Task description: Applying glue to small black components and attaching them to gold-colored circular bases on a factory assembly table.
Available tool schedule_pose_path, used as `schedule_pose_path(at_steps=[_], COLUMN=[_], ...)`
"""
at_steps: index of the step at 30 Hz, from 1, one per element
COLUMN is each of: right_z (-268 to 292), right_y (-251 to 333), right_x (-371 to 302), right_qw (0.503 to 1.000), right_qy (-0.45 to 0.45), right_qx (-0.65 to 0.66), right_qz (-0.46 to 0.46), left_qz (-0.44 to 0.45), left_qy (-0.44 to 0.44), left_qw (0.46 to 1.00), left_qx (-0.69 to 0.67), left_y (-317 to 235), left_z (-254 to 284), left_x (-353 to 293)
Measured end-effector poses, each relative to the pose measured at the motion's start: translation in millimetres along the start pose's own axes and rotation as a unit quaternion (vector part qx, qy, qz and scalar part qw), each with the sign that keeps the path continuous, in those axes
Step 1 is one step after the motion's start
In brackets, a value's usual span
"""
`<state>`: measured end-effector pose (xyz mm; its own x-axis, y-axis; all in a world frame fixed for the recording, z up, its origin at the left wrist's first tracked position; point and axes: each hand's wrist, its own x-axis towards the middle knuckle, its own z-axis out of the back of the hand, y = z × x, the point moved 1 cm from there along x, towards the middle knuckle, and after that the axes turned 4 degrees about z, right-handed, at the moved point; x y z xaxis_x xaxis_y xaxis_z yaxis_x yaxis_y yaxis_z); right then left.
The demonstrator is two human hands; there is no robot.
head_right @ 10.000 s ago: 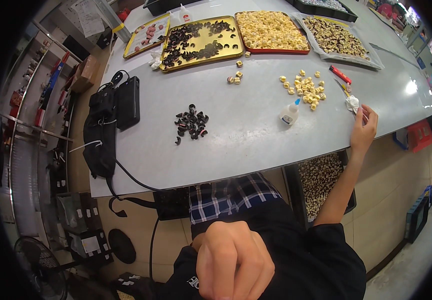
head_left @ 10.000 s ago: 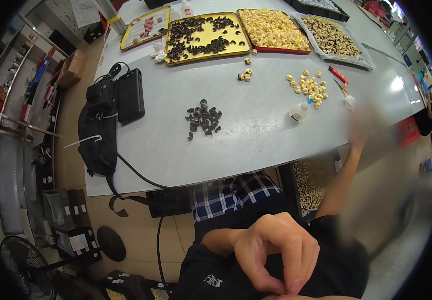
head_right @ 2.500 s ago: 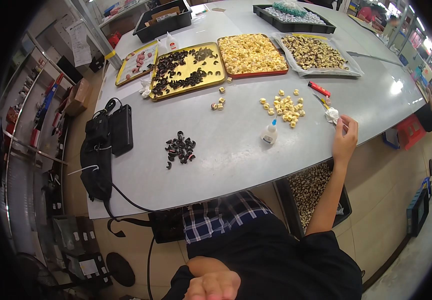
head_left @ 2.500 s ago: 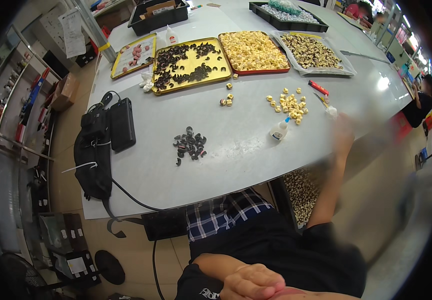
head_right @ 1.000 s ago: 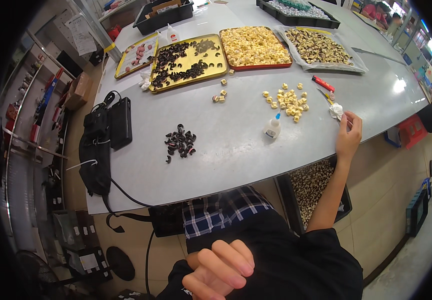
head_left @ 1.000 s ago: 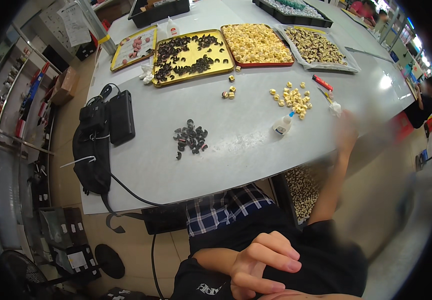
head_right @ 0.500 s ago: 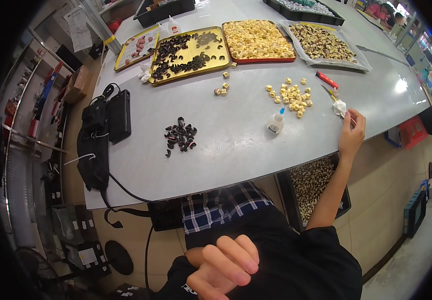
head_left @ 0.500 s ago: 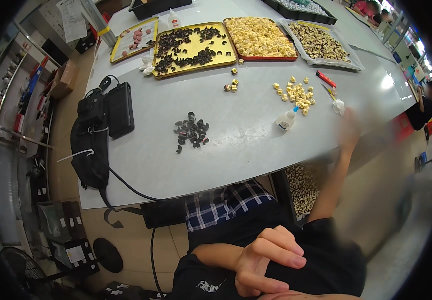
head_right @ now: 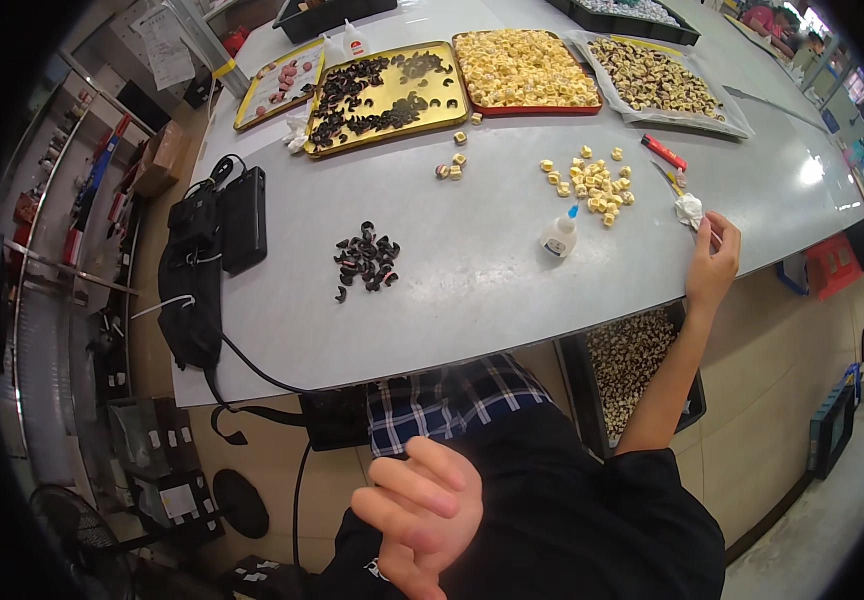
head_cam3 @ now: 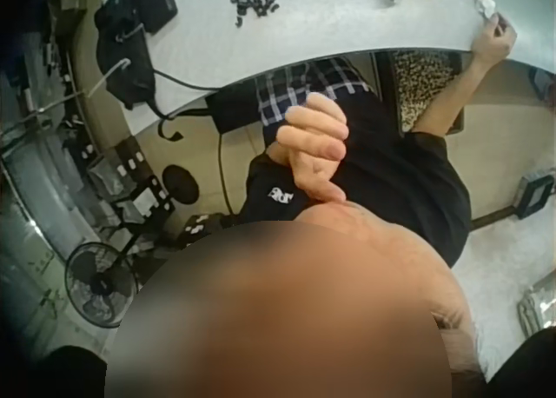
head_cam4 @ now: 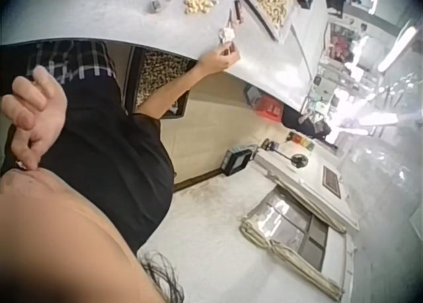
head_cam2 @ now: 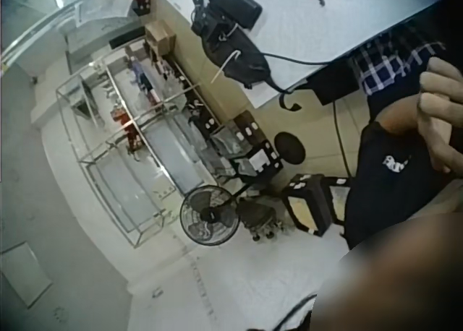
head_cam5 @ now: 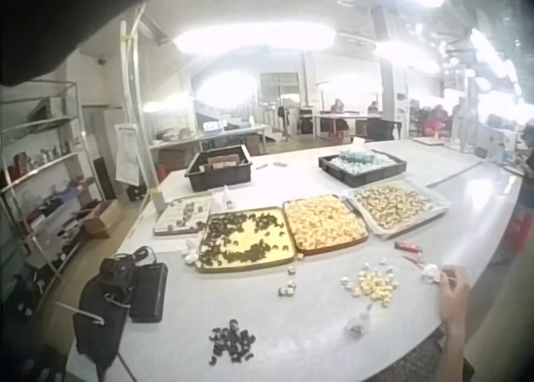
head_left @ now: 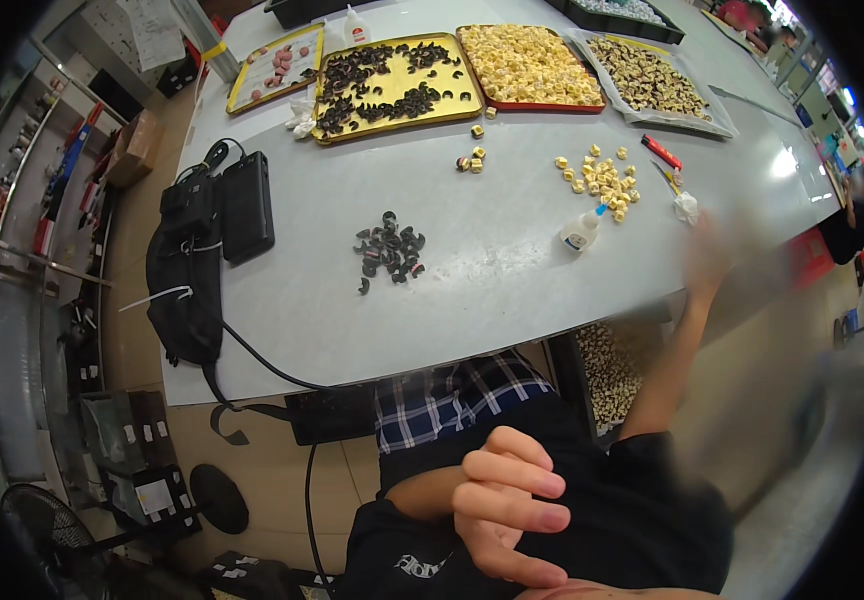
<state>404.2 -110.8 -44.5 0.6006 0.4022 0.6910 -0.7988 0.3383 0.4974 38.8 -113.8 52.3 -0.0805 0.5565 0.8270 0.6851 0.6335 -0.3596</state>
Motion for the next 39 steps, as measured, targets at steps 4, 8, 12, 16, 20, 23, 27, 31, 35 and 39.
schedule_pose_path(at_steps=[4,8,12,16,20,23,27,31,35,39], right_z=[-0.7,-0.2,-0.3,-0.6,-1.1,-1.4,-1.3,-0.7,-1.9,-2.2], right_y=[-1.6,-2.5,-0.7,-3.0,-5.0,-4.7,-3.7,-5.3,-6.7,-10.7], right_x=[-0.3,0.0,-0.2,-0.6,-0.2,0.3,-0.9,-0.1,-1.0,-1.3], right_qw=[1.0,1.0,1.0,1.0,1.0,1.0,1.0,1.0,1.0,1.0], right_qy=[0.0,0.0,0.003,0.0,0.0,0.003,0.005,0.003,0.007,0.002], right_qx=[0.0,-0.008,-0.005,0.0,-0.002,-0.007,-0.011,-0.008,-0.01,-0.011], right_qz=[-0.004,-0.004,-0.007,-0.003,-0.007,-0.008,-0.017,-0.01,-0.001,0.015], left_qz=[-0.016,-0.016,-0.014,-0.011,-0.01,-0.009,-0.009,0.014,0.149,0.318], left_qy=[-0.005,0.001,0.006,0.013,0.019,0.023,0.03,0.035,0.083,0.191], left_qw=[0.998,0.998,0.998,0.998,0.998,0.998,0.999,0.999,0.971,0.857], left_qx=[0.054,0.057,0.053,0.052,0.053,0.05,0.044,-0.002,-0.168,-0.357], left_y=[-0.6,1.4,1.9,2.1,2.9,3.1,3.7,4.5,0.5,-0.5], left_z=[1.3,1.0,1.0,1.3,2.3,2.9,2.9,3.2,13.4,14.6], left_x=[1.9,1.5,-0.1,0.1,1.1,1.2,1.1,2.8,14.6,25.0])
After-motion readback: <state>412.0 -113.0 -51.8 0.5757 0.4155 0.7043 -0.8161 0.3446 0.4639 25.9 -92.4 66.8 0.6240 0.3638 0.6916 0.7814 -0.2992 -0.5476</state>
